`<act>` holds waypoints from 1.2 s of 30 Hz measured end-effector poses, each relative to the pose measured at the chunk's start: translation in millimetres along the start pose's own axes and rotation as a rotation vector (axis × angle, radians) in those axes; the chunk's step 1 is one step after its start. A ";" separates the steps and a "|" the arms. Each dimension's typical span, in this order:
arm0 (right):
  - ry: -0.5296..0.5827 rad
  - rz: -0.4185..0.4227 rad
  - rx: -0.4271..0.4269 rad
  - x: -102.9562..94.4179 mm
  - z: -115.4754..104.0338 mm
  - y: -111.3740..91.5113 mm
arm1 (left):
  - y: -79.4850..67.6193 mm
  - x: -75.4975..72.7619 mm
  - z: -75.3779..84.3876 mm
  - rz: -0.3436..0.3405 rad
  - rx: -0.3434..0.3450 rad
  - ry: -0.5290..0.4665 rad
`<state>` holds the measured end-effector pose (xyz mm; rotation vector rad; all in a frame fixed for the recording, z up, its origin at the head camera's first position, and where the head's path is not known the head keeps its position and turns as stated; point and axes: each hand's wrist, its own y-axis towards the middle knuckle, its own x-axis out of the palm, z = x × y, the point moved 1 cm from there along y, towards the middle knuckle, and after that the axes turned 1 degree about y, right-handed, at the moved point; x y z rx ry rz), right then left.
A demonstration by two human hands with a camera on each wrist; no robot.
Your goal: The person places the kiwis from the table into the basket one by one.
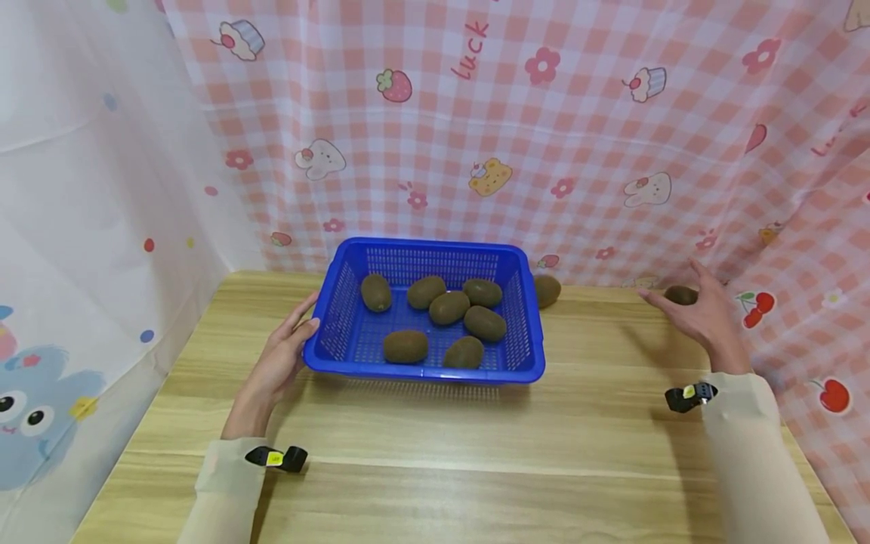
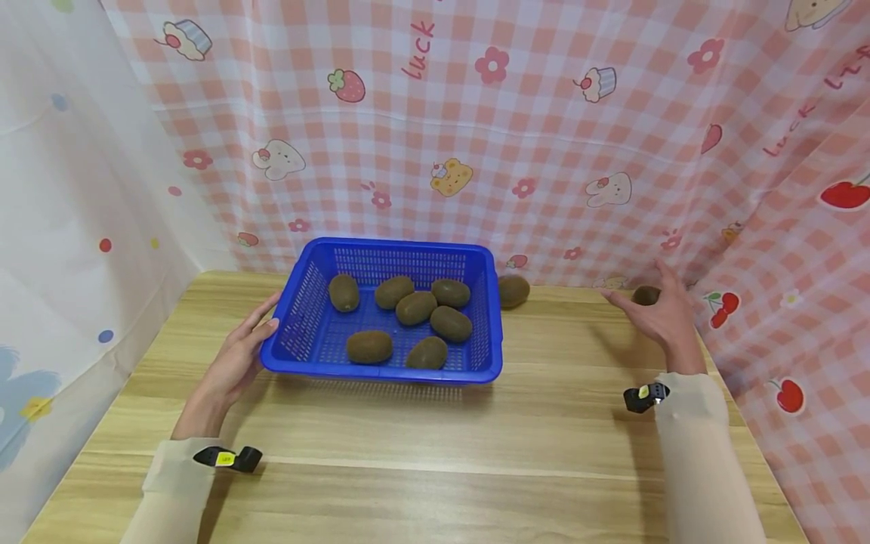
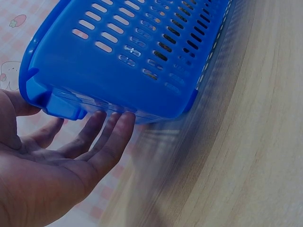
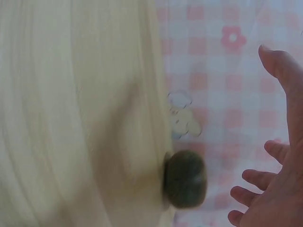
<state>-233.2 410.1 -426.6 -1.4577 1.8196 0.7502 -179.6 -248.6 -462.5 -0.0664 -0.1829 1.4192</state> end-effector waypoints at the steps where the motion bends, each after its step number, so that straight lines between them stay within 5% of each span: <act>1: -0.007 0.003 0.006 -0.7 3.9 0.6 | 0.2 0.1 -0.2 0.002 -0.001 0.001; 21: 0.065 -0.057 0.137 2.2 54.0 15.0 | -0.7 -1.0 -1.5 0.008 0.001 0.011; 36: -0.092 -0.030 0.087 2.3 65.1 33.7 | 1.5 0.4 -2.0 0.016 -0.002 -0.001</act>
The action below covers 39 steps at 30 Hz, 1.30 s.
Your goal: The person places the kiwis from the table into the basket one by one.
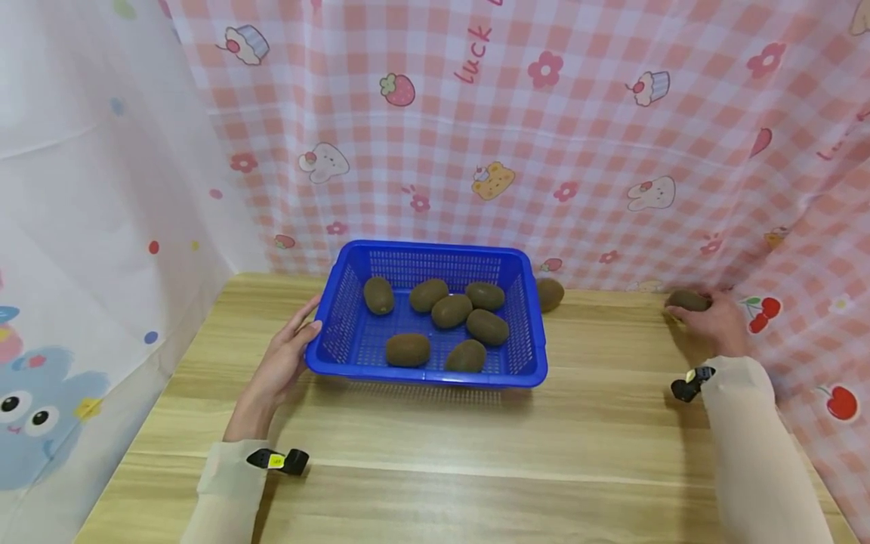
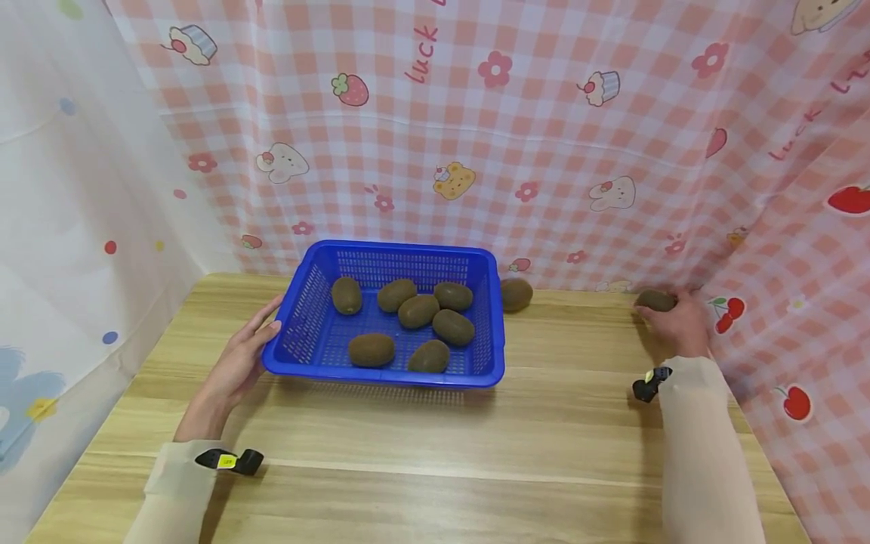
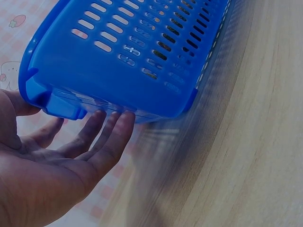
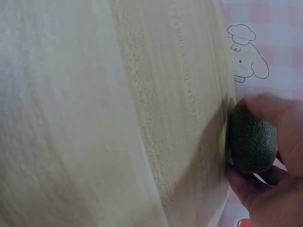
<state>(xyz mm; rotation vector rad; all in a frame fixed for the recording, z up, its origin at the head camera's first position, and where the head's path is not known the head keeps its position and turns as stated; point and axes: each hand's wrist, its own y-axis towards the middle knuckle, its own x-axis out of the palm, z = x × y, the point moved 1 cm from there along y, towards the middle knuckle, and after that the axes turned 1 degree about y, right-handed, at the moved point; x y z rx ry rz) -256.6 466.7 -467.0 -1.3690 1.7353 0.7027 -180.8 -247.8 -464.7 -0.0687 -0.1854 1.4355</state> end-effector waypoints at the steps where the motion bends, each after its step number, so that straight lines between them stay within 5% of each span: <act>1: -0.009 0.005 0.003 0.0 0.9 -0.5 | 0.3 0.2 0.1 0.000 -0.001 -0.003; 20: 0.044 0.025 0.058 -7.5 -0.5 -8.7 | 2.8 1.4 1.2 -0.004 0.005 -0.010; 39: 0.063 0.066 -0.072 -7.8 -32.8 -32.4 | -1.4 0.4 0.8 -0.007 0.008 -0.004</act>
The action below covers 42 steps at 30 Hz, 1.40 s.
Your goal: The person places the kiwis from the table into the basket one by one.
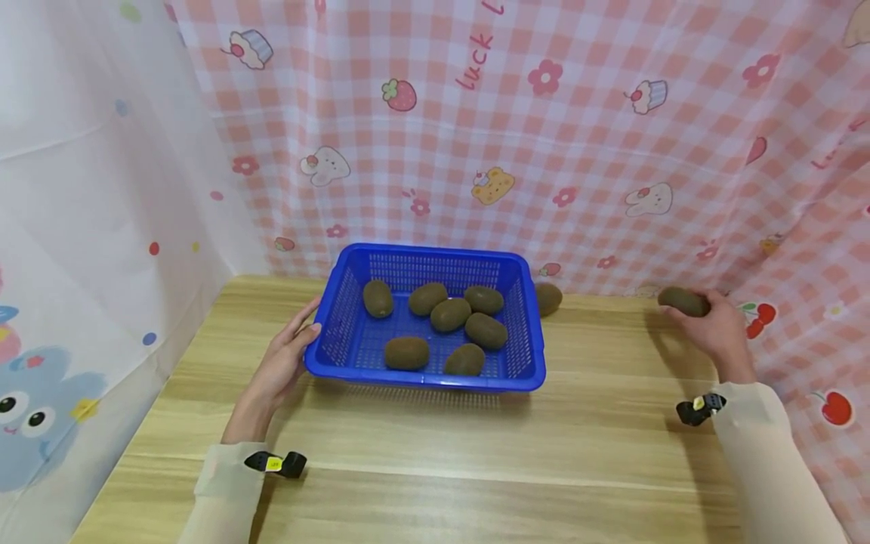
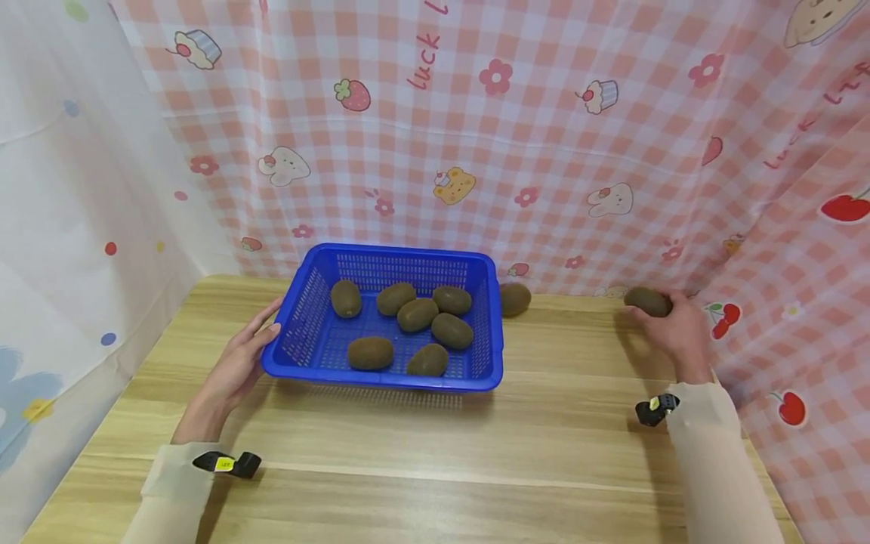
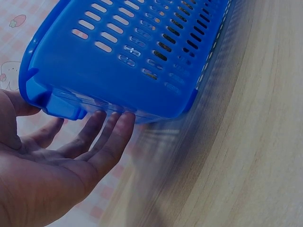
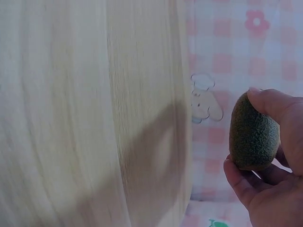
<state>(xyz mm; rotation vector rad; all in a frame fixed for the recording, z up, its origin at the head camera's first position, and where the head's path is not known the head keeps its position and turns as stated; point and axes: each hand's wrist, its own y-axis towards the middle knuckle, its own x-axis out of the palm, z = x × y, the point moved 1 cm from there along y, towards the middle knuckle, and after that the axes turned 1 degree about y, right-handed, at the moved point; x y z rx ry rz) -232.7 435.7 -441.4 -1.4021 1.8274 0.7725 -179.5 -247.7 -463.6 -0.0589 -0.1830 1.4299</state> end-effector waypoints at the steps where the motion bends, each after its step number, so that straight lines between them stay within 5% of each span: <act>1: -0.007 0.004 -0.010 0.6 -1.6 -1.2 | 0.0 0.1 0.3 -0.002 0.002 -0.001; 21: 0.037 0.112 -0.209 19.6 -54.4 -32.4 | -1.9 -0.9 -1.3 0.010 -0.007 0.028; 42: 0.150 0.048 -0.335 27.7 -119.9 -57.6 | 0.1 1.1 0.7 0.005 -0.012 0.008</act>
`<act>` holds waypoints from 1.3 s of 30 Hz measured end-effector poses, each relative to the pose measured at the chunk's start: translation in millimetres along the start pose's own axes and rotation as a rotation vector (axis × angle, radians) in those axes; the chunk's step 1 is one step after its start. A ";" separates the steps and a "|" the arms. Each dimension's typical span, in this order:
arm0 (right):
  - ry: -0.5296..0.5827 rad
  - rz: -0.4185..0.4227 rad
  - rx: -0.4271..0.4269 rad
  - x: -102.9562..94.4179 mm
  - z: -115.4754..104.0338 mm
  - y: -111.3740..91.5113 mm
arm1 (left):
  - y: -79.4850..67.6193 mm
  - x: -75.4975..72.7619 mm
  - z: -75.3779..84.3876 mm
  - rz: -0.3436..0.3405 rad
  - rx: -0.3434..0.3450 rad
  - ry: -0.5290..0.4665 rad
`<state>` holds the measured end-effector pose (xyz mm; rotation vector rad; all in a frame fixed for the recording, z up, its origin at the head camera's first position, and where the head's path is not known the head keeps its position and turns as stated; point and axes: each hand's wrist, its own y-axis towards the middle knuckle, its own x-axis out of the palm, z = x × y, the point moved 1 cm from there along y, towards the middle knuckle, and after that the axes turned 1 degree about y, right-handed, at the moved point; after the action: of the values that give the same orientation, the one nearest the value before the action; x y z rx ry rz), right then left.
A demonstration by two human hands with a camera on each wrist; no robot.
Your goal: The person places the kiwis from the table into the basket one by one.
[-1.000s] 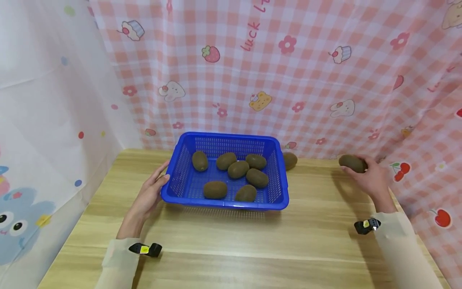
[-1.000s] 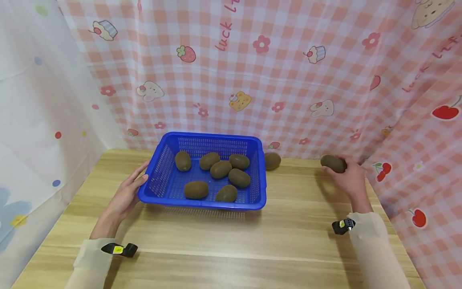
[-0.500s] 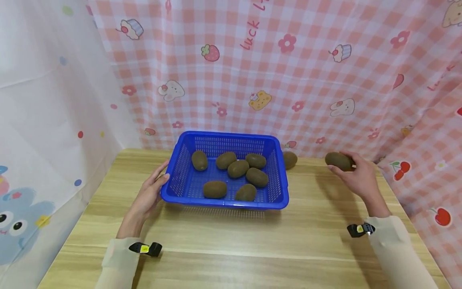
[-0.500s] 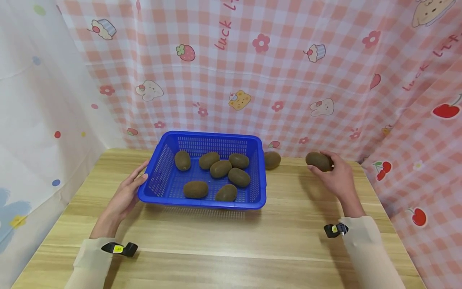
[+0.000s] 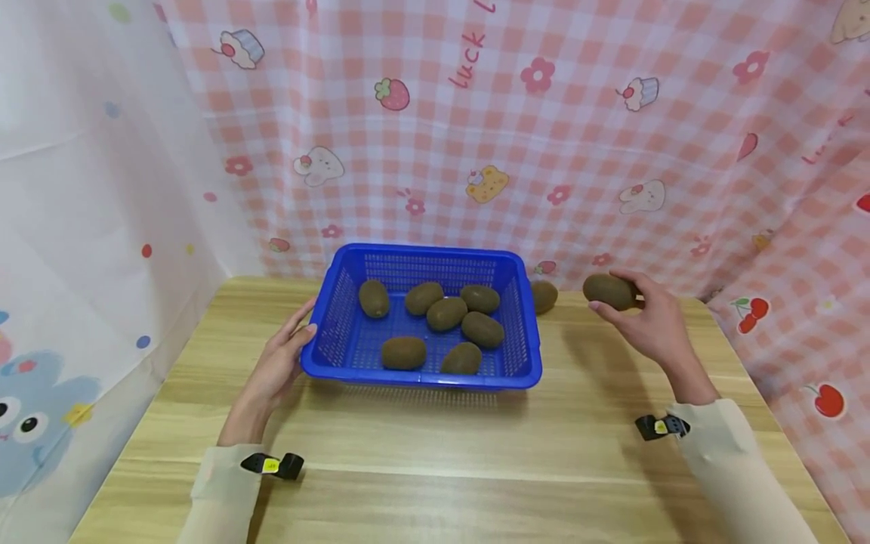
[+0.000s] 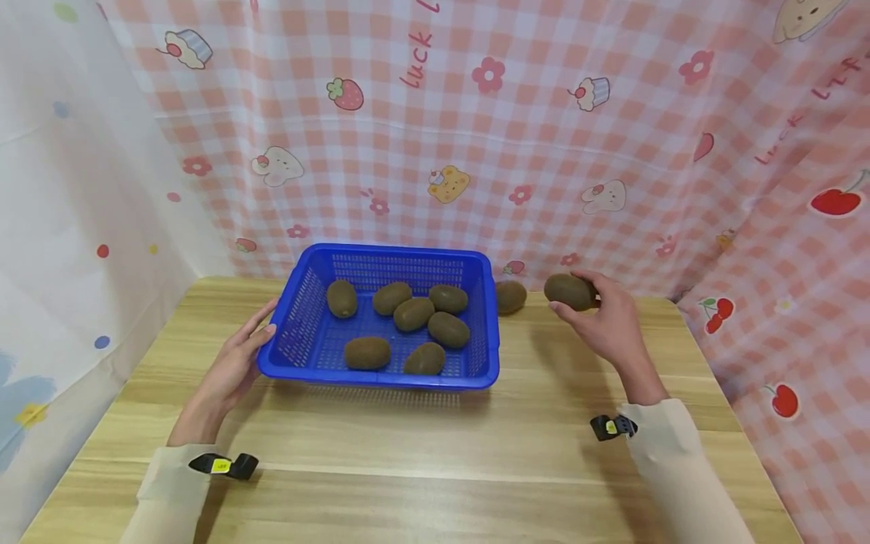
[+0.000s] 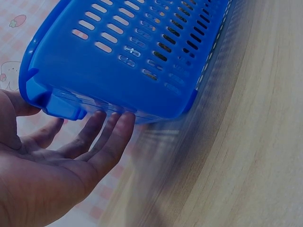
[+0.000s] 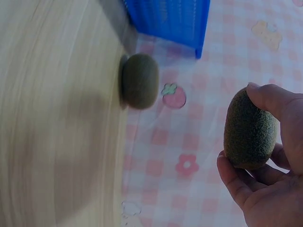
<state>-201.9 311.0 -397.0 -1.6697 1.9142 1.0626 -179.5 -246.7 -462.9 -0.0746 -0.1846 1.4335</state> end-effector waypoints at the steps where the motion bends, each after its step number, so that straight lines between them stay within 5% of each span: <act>1: 0.002 -0.003 -0.006 1.5 -2.8 0.9 | -0.2 -0.1 0.2 0.001 0.000 -0.002; 17: 0.029 -0.005 -0.131 19.3 -39.0 8.4 | 1.1 -0.2 0.1 -0.008 0.007 -0.001; 39: 0.019 -0.155 -0.250 39.5 -90.3 20.2 | 0.3 -0.7 0.3 -0.009 0.008 -0.017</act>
<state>-212.8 217.5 -361.7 -1.9335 1.6855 1.2691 -180.0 -247.3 -462.7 -0.0545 -0.1927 1.4260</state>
